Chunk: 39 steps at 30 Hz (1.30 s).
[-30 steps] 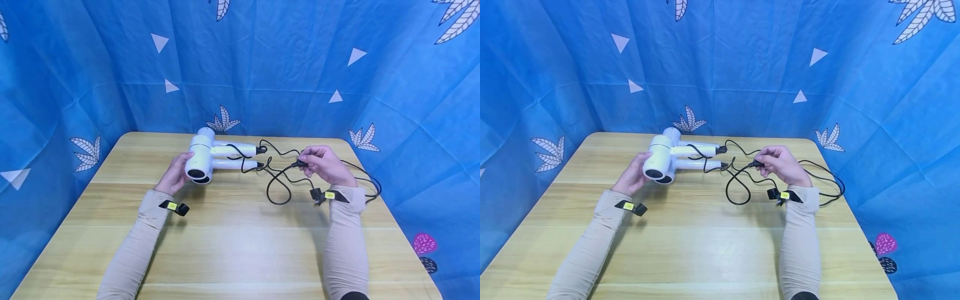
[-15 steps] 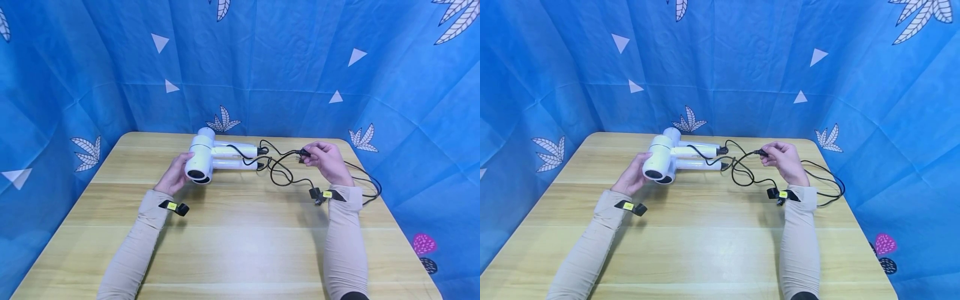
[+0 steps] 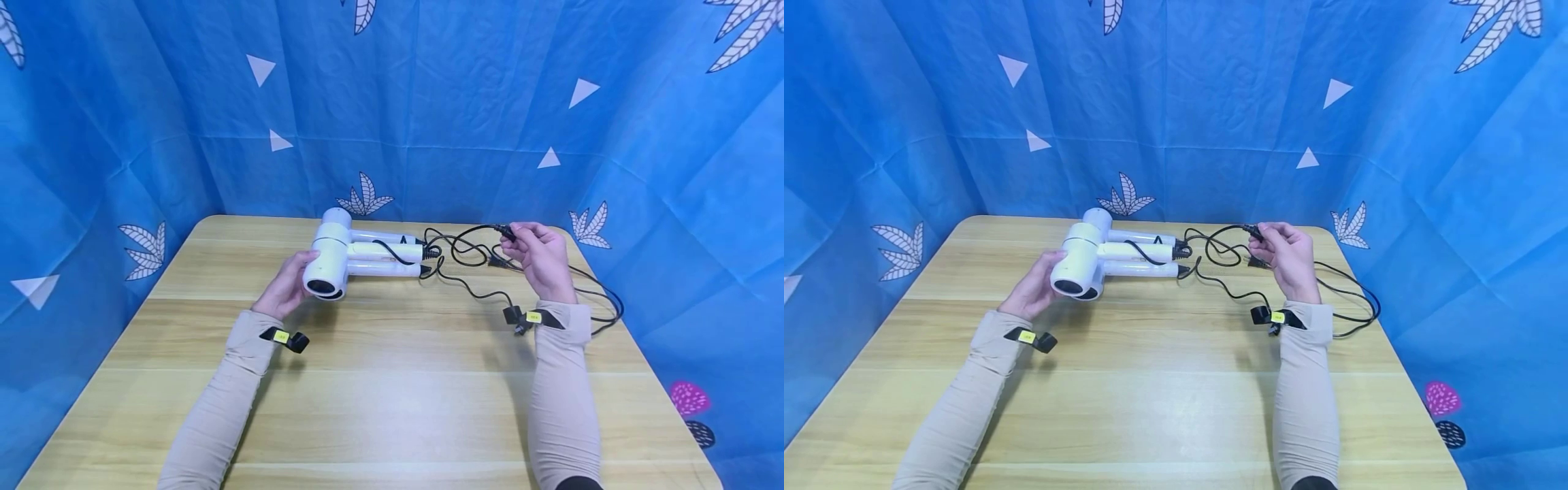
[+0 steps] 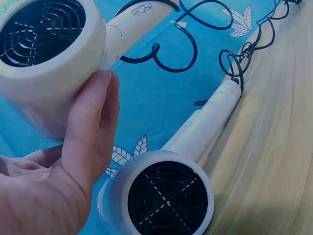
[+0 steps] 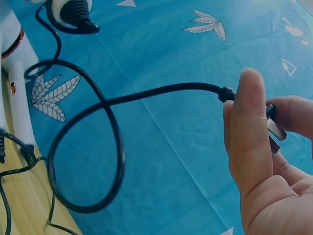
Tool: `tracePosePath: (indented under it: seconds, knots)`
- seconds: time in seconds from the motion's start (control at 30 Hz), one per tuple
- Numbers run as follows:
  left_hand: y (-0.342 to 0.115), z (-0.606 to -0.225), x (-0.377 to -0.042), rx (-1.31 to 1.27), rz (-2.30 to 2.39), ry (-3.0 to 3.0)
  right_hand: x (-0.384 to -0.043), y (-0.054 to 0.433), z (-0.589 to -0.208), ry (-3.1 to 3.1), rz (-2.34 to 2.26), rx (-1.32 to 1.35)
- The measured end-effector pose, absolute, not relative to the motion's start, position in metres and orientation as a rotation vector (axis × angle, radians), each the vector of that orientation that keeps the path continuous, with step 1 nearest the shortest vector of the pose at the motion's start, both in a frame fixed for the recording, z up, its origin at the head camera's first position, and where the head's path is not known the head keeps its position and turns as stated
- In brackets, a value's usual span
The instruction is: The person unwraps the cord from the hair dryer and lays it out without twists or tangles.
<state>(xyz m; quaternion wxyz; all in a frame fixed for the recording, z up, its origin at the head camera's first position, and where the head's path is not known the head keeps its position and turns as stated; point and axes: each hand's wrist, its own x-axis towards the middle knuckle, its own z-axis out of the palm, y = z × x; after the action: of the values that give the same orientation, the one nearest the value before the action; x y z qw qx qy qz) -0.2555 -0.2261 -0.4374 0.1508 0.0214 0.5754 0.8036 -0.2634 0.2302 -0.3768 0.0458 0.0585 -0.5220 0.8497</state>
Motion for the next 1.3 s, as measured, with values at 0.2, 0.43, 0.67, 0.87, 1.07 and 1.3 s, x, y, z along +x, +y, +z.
tracePosePath:
  seconds: [0.2, 0.43, 0.67, 0.87, 1.07, 1.3]
  knots:
    - [-0.225, -0.438, -0.255, 0.056, 2.282, 1.679, -0.261, 0.227, -0.373, -1.492, 2.624, 0.184]
    - [-0.222, -0.436, -0.255, 0.046, 2.241, 1.715, -0.258, 0.224, -0.367, -1.354, 2.627, 0.214]
    - [-0.221, -0.434, -0.254, 0.030, 2.211, 1.744, -0.250, 0.221, -0.356, -1.235, 2.670, 0.258]
    - [-0.220, -0.435, -0.254, 0.020, 2.204, 1.749, -0.238, 0.221, -0.346, -1.123, 2.755, 0.311]
    - [-0.220, -0.437, -0.256, 0.016, 2.211, 1.733, -0.228, 0.221, -0.338, -0.985, 2.823, 0.397]
    - [-0.221, -0.436, -0.255, 0.015, 2.198, 1.739, -0.219, 0.222, -0.331, -0.808, 2.890, 0.607]
